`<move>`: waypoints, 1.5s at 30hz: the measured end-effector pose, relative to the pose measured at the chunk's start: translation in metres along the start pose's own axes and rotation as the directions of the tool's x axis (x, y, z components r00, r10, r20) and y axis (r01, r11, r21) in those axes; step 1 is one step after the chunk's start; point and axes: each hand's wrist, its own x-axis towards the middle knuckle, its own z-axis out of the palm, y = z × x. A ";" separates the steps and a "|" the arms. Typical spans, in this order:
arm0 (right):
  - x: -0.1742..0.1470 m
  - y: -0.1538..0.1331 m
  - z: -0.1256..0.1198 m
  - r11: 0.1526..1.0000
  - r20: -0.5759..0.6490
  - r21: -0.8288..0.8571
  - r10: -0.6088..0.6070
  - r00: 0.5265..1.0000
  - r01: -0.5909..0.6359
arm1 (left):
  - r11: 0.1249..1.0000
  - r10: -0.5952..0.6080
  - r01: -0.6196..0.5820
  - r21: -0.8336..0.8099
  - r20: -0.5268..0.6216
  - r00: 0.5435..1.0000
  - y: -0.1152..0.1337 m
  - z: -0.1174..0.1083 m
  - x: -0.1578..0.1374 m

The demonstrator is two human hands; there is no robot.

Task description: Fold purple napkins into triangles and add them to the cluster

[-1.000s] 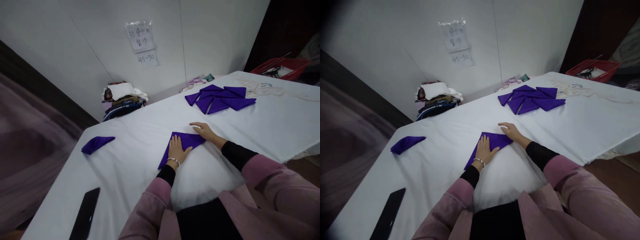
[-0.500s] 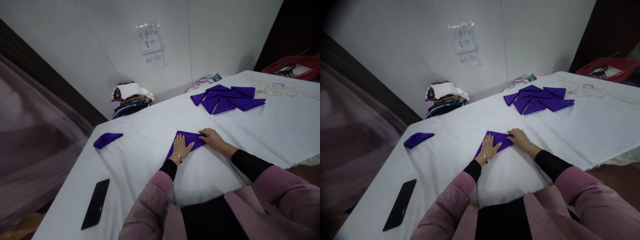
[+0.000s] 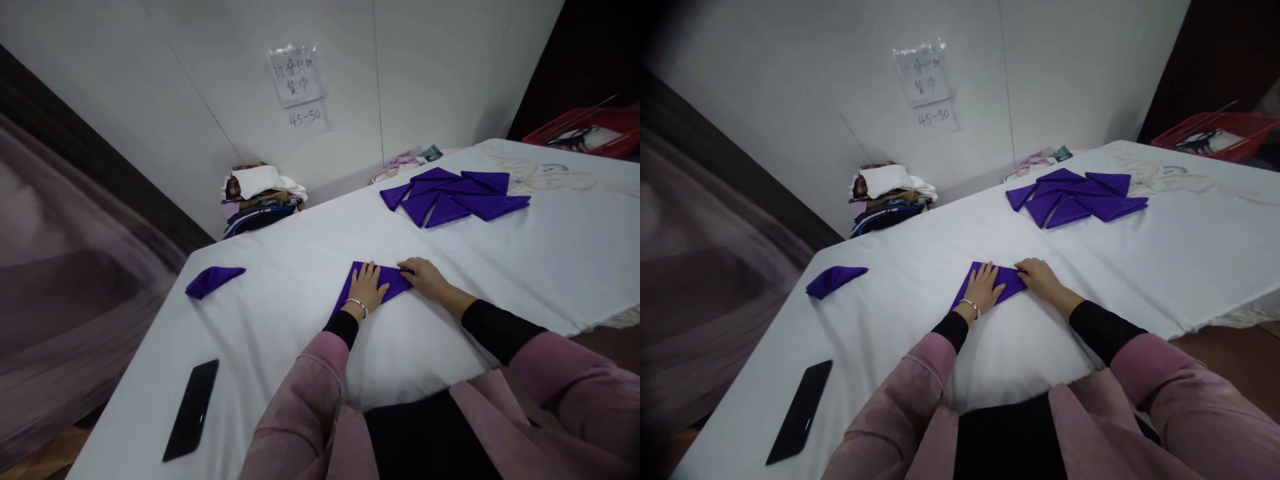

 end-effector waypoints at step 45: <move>-0.027 0.035 -0.014 0.997 -0.087 0.016 0.076 0.993 -0.075 | 1.000 0.000 0.000 -0.015 -0.003 1.000 -0.001 0.001 -0.002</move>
